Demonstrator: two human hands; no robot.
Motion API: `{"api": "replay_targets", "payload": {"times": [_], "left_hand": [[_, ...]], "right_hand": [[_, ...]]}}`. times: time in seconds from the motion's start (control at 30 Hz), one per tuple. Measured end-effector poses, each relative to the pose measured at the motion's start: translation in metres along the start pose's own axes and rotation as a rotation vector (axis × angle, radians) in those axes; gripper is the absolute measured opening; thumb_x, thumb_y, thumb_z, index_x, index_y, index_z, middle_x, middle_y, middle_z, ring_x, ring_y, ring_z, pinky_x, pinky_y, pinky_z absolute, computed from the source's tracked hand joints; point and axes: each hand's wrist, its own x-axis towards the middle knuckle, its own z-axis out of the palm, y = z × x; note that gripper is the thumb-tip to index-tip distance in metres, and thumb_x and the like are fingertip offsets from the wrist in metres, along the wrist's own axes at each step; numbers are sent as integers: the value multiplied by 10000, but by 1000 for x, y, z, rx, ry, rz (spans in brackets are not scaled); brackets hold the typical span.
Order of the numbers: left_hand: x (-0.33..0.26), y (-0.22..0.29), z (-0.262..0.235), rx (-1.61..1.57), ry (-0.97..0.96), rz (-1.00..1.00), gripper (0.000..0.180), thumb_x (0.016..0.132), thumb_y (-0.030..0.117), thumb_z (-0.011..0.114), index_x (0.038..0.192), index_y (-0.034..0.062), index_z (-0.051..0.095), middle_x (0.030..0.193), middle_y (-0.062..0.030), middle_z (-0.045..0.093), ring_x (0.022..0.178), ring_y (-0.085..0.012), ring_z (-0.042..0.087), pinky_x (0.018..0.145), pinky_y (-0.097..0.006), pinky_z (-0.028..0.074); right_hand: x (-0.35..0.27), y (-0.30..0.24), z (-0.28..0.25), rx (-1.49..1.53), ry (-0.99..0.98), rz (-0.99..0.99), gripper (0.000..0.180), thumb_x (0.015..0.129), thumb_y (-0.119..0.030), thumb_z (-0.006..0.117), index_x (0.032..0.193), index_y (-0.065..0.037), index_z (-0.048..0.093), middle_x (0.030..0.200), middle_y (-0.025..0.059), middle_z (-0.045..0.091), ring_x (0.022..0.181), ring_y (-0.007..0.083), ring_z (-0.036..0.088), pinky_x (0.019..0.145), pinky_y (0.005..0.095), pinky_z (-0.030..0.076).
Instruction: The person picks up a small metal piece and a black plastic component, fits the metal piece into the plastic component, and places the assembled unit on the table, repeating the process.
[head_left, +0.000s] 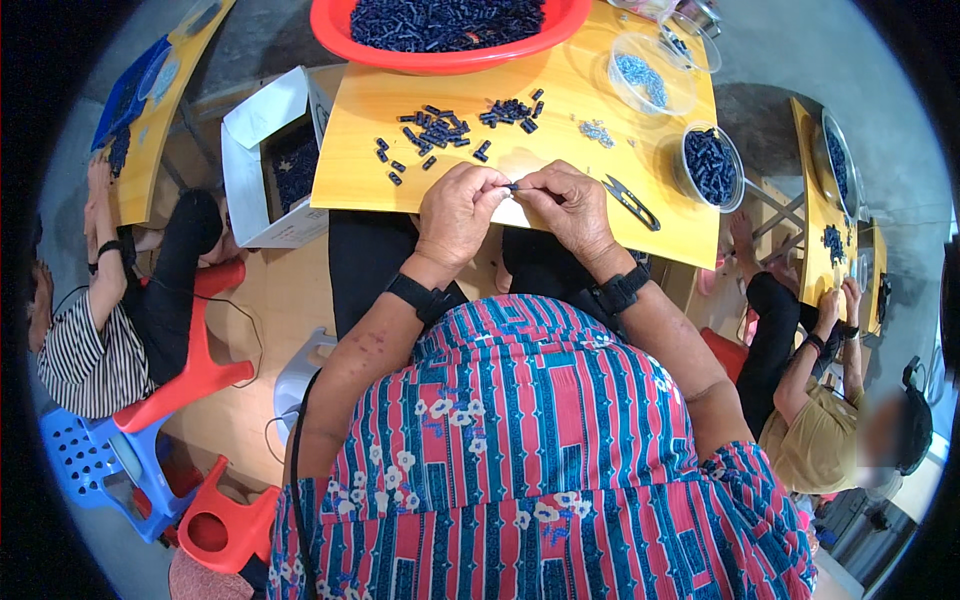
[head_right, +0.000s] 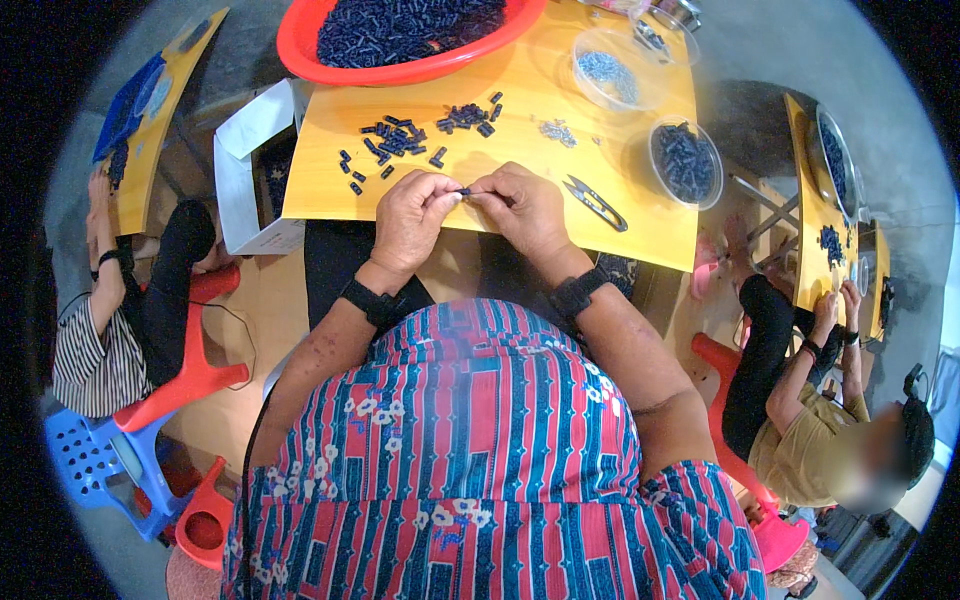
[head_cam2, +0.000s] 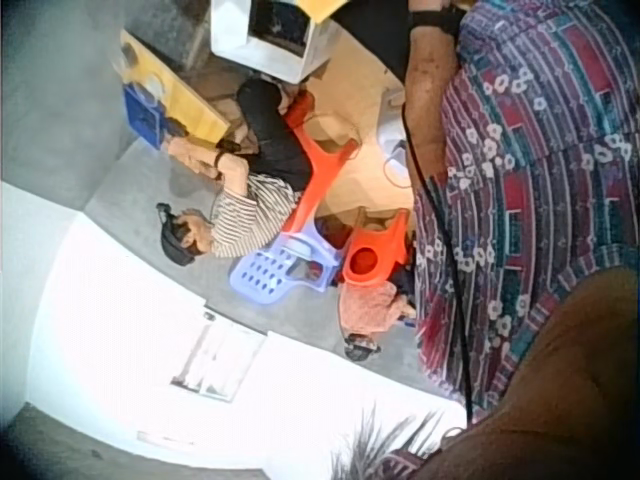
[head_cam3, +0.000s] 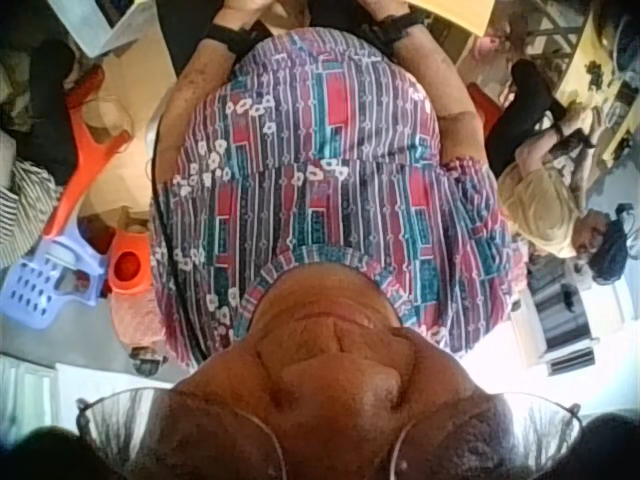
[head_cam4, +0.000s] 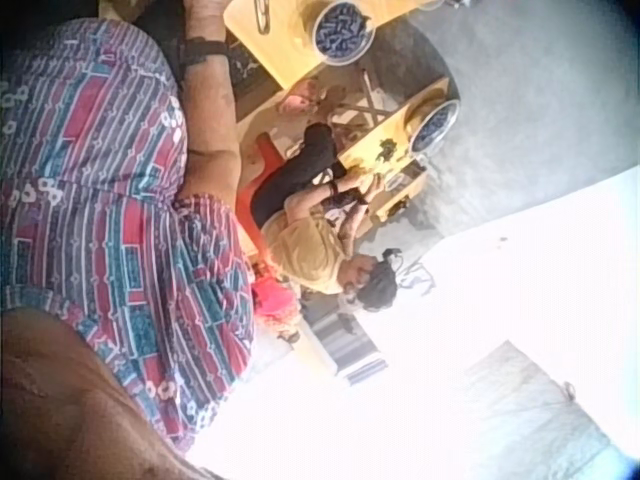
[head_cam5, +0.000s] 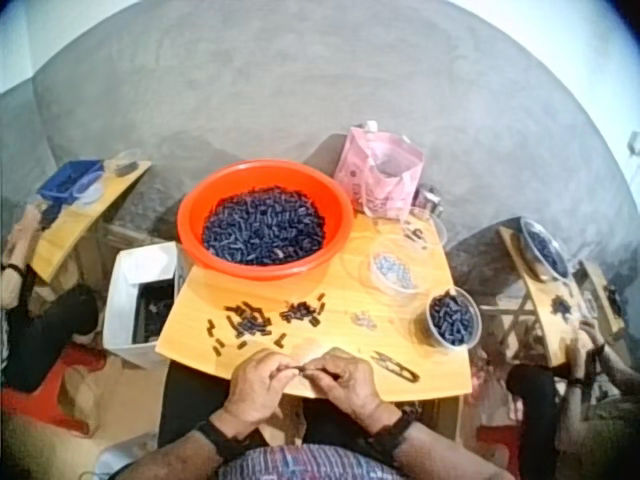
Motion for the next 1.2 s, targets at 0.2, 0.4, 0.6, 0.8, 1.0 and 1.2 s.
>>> {"api": "replay_targets", "payload": {"times": [0.2, 0.4, 0.6, 0.8, 1.0, 1.2], "left_hand": [[0, 1, -1, 21, -24, 28, 97, 844, 85, 685, 919, 26, 668, 837, -84, 641, 730, -197, 624, 665, -306, 505], [0, -1, -2, 73, -42, 48, 113, 844, 105, 686, 928, 31, 667, 859, -101, 651, 782, -243, 650, 693, -330, 516], [-1, 0, -1, 93, -31, 48, 127, 831, 109, 705, 928, 35, 669, 847, -95, 645, 767, -235, 644, 684, -324, 514], [-3, 2, 0, 12, -63, -40, 152, 796, 87, 748, 908, 18, 672, 804, -58, 628, 705, -148, 617, 636, -274, 499], [-4, 1, 3, -2, -20, -18, 133, 798, 80, 750, 894, 8, 692, 797, -56, 641, 681, -135, 615, 629, -261, 499], [-4, 1, 5, -21, -5, -31, 121, 807, 75, 743, 907, 15, 712, 806, -59, 661, 680, -127, 622, 631, -249, 504]], "right_hand": [[-1, -3, 0, 7, 29, -16, 108, 798, -121, 737, 897, -80, 737, 791, 83, 653, 700, 226, 643, 631, 303, 496], [-3, -3, 0, 21, 35, -100, 153, 788, -76, 732, 939, -104, 740, 798, 86, 654, 719, 230, 650, 645, 309, 503], [-4, -1, 3, -34, 30, -125, 171, 784, -77, 736, 952, -112, 737, 797, 83, 654, 724, 234, 653, 647, 305, 507], [-4, -2, 3, -7, 34, -73, 156, 783, -81, 741, 938, -96, 735, 787, 87, 652, 699, 227, 646, 635, 302, 505], [-6, -5, 2, 14, 29, -46, 138, 783, -76, 742, 921, -83, 733, 784, 85, 651, 687, 219, 646, 614, 299, 504], [-7, -2, 4, -2, 44, -79, 113, 783, -73, 739, 895, -82, 723, 785, 82, 648, 685, 220, 648, 605, 300, 502]]}}
